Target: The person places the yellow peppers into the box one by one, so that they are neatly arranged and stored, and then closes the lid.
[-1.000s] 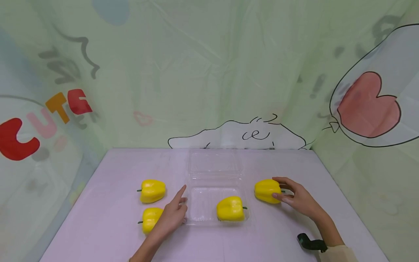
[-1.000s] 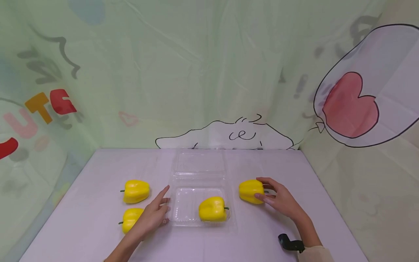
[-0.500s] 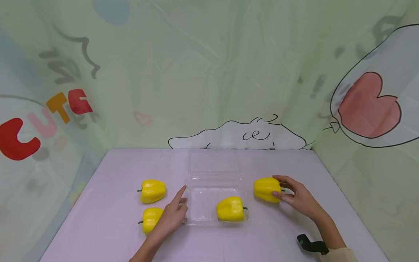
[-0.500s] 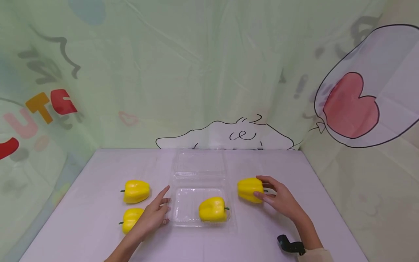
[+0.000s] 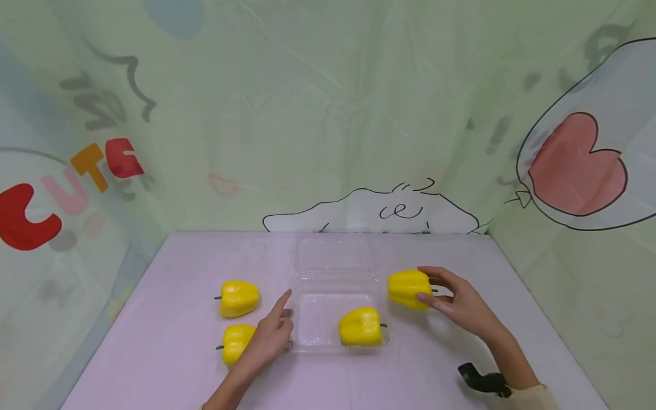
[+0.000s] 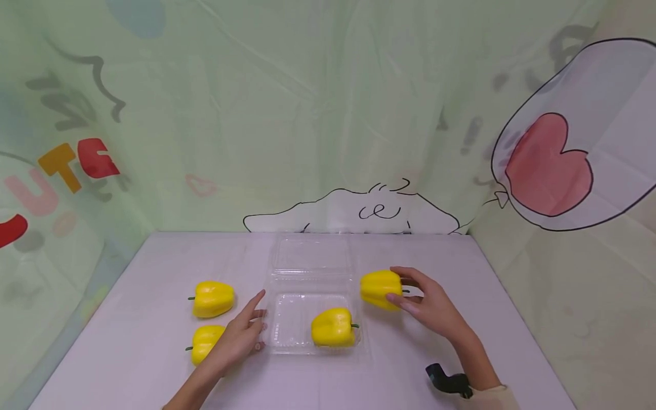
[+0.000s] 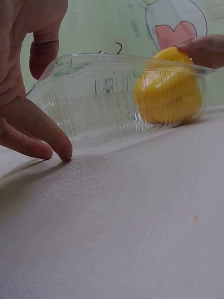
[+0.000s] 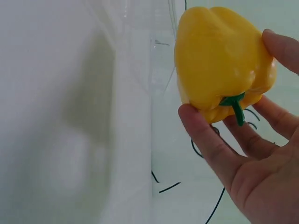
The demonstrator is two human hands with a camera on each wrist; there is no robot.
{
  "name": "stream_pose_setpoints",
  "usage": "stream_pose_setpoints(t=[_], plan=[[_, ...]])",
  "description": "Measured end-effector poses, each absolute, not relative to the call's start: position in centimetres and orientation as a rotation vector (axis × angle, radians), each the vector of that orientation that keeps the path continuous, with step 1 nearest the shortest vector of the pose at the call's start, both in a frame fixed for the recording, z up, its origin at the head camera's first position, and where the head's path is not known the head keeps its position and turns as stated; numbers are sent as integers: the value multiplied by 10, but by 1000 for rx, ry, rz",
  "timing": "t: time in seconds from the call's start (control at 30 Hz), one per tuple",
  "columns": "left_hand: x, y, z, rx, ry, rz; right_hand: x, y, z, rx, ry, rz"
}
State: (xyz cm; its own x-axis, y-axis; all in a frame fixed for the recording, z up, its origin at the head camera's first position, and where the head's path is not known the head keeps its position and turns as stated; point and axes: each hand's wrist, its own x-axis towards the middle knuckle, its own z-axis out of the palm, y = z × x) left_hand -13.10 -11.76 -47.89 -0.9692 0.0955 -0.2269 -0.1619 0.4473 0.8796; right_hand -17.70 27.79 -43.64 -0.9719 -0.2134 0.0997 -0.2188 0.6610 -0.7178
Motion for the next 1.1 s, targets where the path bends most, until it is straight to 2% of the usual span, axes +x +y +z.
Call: stream_pose_setpoints(t=[1.1], plan=[[-131, -117, -480, -70, 2460, 1534, -189, 225, -448, 508, -2782, 1440]])
